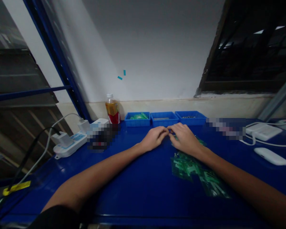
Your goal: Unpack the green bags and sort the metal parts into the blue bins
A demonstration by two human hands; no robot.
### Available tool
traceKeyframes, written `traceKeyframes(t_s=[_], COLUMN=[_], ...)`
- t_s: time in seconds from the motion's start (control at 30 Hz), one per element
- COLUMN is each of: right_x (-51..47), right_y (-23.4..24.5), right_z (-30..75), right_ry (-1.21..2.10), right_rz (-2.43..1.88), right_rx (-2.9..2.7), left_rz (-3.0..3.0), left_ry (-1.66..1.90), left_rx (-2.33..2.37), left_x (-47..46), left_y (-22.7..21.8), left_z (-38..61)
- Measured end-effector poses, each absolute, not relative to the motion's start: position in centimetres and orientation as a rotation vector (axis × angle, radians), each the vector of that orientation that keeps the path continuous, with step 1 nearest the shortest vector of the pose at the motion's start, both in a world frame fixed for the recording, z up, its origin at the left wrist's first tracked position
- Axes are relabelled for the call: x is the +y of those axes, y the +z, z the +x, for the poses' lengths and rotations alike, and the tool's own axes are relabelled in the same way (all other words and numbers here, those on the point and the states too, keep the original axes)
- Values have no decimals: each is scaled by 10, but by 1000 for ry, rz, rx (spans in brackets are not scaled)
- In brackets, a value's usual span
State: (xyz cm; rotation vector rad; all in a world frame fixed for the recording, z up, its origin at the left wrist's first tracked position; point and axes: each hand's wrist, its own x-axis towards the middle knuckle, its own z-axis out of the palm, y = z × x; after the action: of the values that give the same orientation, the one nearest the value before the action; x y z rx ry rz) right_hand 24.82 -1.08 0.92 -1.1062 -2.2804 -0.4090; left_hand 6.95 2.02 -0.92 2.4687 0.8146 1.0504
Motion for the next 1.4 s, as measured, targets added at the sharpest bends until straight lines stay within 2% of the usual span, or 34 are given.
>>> traceKeyframes(t_s=[0.27,0.57,0.93,1.3,1.4], right_x=[-10,-12,-1,-3,9], right_y=[6,6,0,2,11], right_z=[252,250,257,252,263], right_ry=[-456,-501,-295,-501,-515], right_rz=[-1048,-1078,-986,-1063,-1202], right_rx=[-2345,-2309,-2298,-2257,-2237], left_rz=[2209,2186,2248,2344,2454], left_ry=[1152,1137,1164,1096,1017], left_rx=[759,707,780,874,878], left_x=[31,25,24,27,24], left_y=[-19,-15,-14,-16,-14], left_z=[69,69,70,70,70])
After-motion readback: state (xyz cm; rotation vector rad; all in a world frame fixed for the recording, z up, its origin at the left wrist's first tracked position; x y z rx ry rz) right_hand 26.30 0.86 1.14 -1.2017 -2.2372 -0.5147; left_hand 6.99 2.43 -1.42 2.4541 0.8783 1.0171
